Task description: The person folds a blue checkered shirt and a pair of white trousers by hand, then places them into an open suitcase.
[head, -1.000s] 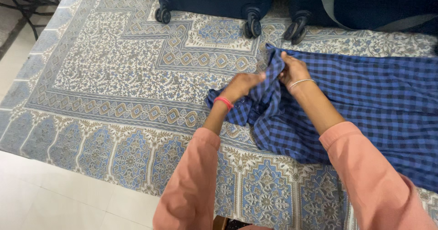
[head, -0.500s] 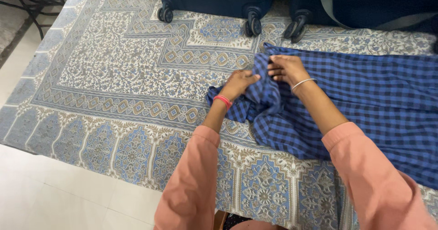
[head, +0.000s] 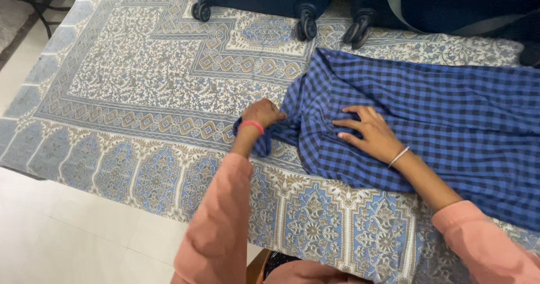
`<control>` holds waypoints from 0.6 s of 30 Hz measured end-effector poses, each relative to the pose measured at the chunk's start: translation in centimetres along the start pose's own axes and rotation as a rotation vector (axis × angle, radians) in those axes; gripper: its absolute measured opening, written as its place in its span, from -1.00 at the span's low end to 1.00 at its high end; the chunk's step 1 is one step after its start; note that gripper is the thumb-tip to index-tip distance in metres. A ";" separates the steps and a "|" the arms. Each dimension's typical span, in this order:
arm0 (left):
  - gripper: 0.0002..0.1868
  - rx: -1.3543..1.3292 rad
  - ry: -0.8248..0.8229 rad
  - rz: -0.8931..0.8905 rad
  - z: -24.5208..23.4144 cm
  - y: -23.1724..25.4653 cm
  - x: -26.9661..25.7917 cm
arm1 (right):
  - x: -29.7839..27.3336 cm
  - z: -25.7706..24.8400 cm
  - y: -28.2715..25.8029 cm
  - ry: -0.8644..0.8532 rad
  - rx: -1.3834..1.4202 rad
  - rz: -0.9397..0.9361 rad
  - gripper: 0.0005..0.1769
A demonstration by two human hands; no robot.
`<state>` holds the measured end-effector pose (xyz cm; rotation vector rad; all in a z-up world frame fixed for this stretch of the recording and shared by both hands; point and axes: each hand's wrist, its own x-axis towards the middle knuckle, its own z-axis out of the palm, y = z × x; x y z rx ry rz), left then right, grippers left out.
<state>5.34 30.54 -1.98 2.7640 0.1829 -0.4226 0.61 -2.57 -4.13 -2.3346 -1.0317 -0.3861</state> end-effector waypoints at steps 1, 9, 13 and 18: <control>-0.55 -0.056 -0.158 -0.053 -0.9 0.1 0.2 | 0.0 -0.2 -0.1 -0.018 0.016 -0.005 -0.62; -0.45 -0.276 0.351 0.055 -1.0 4.8 8.3 | 7.8 -1.3 3.0 0.139 -0.029 0.265 -0.65; -0.42 -0.385 0.262 0.032 3.1 6.7 16.8 | 11.2 1.0 3.7 0.284 -0.390 0.108 -0.32; -0.47 -0.624 0.168 0.231 10.1 4.8 27.7 | 11.0 2.4 4.4 0.239 -0.388 0.262 -0.42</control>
